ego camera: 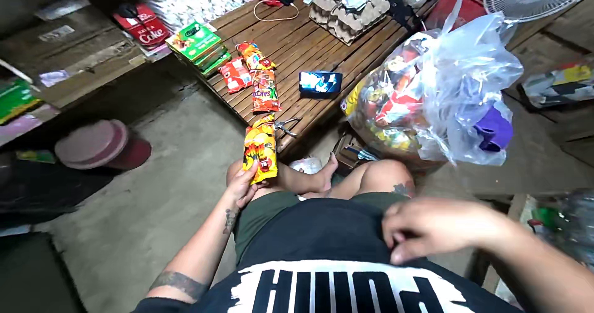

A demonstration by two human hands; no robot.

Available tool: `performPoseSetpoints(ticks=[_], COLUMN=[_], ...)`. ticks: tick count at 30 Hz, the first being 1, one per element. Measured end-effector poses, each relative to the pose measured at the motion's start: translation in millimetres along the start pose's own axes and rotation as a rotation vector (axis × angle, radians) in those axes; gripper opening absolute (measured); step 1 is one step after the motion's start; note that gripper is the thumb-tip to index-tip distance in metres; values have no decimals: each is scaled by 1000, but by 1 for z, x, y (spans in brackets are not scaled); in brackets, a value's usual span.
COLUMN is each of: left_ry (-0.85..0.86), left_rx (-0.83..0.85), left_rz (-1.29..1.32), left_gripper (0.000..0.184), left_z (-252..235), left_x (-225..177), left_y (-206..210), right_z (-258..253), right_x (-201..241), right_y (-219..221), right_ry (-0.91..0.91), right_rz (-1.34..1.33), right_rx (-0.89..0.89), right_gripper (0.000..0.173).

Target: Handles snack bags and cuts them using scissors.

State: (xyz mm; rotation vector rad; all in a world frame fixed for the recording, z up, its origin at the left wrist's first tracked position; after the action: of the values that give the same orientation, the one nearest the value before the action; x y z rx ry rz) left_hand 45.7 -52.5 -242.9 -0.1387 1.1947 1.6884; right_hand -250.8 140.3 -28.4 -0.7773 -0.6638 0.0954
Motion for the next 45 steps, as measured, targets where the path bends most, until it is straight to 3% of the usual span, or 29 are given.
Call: performPoseSetpoints(ticks=[2, 4, 9, 15, 24, 27, 31, 33, 35, 39, 45], left_ry=[-11, -22, -38, -41, -75, -92, -96, -88, -72, -54, 12], left_rx=[18, 24, 42, 41, 87, 104, 114, 127, 151, 131, 240], left_rz=[-17, -52, -9, 139, 184, 209, 260, 291, 332, 390, 520], left_gripper=[26, 27, 28, 26, 27, 28, 25, 26, 34, 30, 57], left_z=[-4, -5, -8, -12, -12, -12, -14, -16, -19, -21, -25], left_x=[6, 9, 8, 7, 5, 4, 3, 3, 4, 2, -2], left_y=[6, 11, 4, 2, 3, 4, 2, 0, -2, -5, -12], right_z=[-16, -18, -22, -30, -48, -58, -72, -85, -110, -191, -317], right_x=[-3, -12, -30, -28, -29, -22, -19, -26, -41, -83, -135], right_y=[24, 26, 39, 42, 27, 24, 13, -3, -28, -73, -72], right_ry=[9, -76, -255, -384, -309, -377, -327, -242, -168, 191, 420], right_rz=[-65, -175, -463, -470, -482, -433, -398, -409, -335, -121, 291], right_rx=[314, 383, 428, 381, 422, 403, 497, 427, 238, -27, -264], right_gripper=[51, 46, 35, 35, 38, 35, 33, 36, 43, 42, 66])
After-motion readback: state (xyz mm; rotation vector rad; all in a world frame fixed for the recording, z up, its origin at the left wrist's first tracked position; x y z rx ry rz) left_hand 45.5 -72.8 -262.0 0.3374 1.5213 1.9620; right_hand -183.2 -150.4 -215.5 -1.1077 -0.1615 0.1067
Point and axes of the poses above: each hand's wrist, its own z-axis away from the middle knuckle, its own y-axis out of the palm, x = y × z, the point moved 6 cm from there along -z, towards the middle knuckle, and after that the axes turned 12 degrees about z, right-handed, at the moved point
